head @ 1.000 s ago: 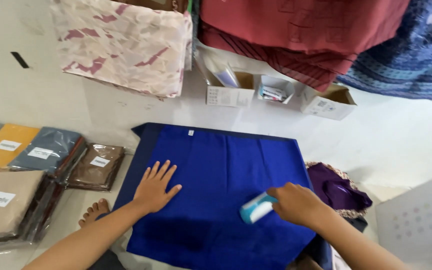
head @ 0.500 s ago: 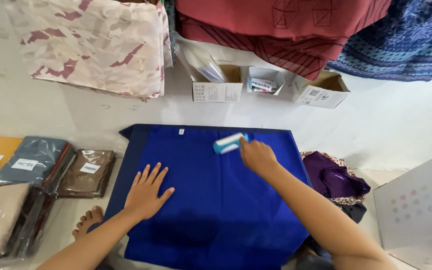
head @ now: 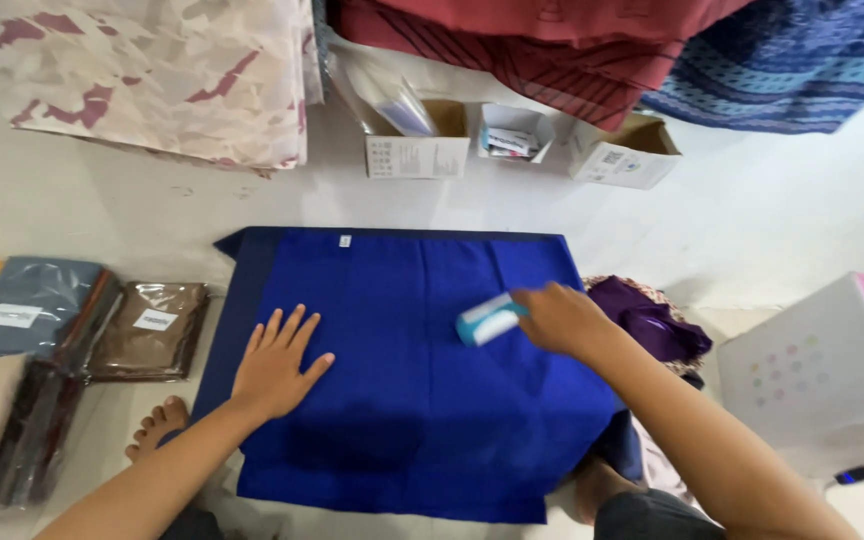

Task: A person is using a lint roller to clean a blue hijab and then folding it neatly on the floor.

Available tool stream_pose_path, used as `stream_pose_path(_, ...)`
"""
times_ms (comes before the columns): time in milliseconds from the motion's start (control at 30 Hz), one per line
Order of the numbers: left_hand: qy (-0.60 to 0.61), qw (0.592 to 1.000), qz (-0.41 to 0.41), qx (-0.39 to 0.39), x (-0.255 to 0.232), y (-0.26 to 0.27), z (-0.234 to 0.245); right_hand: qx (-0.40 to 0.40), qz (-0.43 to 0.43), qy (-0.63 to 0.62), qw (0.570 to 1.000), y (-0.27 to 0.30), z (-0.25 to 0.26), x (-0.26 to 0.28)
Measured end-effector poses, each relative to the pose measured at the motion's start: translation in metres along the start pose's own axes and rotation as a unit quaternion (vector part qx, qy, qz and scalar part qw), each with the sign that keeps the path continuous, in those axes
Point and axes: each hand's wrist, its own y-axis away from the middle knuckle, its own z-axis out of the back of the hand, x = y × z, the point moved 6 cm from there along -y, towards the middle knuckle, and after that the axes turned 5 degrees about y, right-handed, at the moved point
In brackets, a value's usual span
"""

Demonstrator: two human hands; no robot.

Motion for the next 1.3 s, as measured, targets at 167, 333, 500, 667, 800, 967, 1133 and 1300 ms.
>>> stream_pose_path(167,0.01,1.0,0.0,-0.004,0.004,-0.003,-0.003,0.101,-0.03,0.03,0.994,0.094,0.002,-0.026)
stream_pose_path(333,0.0,1.0,0.011,0.003,0.008,-0.007,-0.01,0.081,-0.074,0.053,0.993,0.089,-0.033,-0.062)
stream_pose_path(500,-0.027,0.999,-0.006,-0.036,0.012,-0.015,-0.018,-0.077,-0.065,0.016,0.995,0.022,-0.015,-0.044)
stream_pose_path(667,-0.034,0.999,0.001,-0.015,0.012,-0.016,-0.019,-0.163,-0.083,0.0,0.983,-0.075,-0.03,-0.052)
stream_pose_path(800,-0.016,1.0,0.001,-0.023,0.011,-0.014,-0.016,-0.236,-0.059,-0.011,0.97,-0.113,-0.025,-0.05)
stream_pose_path(967,-0.013,0.999,-0.009,-0.04,0.015,-0.016,-0.019,-0.195,-0.06,-0.041,0.978,-0.096,-0.025,-0.059)
stream_pose_path(1133,-0.03,0.999,0.003,-0.014,0.013,-0.016,-0.017,-0.085,-0.035,-0.019,0.996,-0.004,-0.012,-0.065)
stream_pose_path(1300,-0.03,0.999,-0.008,-0.034,0.018,-0.019,-0.024,0.062,-0.072,-0.022,0.995,0.099,0.006,-0.068)
